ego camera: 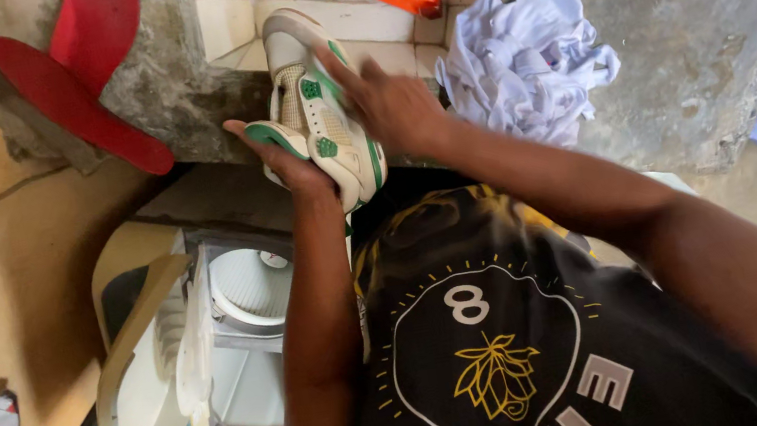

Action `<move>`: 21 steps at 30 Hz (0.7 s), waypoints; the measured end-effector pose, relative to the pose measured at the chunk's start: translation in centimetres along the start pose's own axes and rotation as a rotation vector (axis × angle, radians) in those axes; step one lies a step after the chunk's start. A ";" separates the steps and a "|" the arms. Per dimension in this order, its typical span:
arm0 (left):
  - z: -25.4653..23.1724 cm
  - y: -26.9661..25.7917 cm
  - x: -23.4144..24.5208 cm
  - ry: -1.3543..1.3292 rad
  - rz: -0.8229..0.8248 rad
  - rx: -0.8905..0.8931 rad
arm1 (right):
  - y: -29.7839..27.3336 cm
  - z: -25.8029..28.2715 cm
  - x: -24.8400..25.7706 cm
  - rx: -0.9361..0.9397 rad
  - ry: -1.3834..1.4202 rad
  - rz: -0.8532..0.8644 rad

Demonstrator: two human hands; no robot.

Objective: The person cleans a sneaker by scrubbing it with a brush, applying a liquid from a small bottle, and wiping it with a white cloth.

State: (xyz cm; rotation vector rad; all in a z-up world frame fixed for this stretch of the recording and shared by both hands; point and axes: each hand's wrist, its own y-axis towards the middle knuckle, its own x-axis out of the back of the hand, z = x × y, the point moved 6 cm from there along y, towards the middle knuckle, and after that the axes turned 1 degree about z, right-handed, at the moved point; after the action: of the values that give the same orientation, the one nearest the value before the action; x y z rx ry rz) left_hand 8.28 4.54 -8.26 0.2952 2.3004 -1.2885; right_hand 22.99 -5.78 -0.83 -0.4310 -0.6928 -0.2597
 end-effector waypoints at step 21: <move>-1.3 -4.2 0.0 -0.347 0.424 0.254 | -23.3 -19.2 13.6 -0.375 -0.170 -0.413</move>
State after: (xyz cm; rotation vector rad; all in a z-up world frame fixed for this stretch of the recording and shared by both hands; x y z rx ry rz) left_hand 6.17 3.41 -4.57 0.5623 1.6750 -1.2884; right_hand 35.20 -36.45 1.90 -0.6714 -0.9022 -0.7579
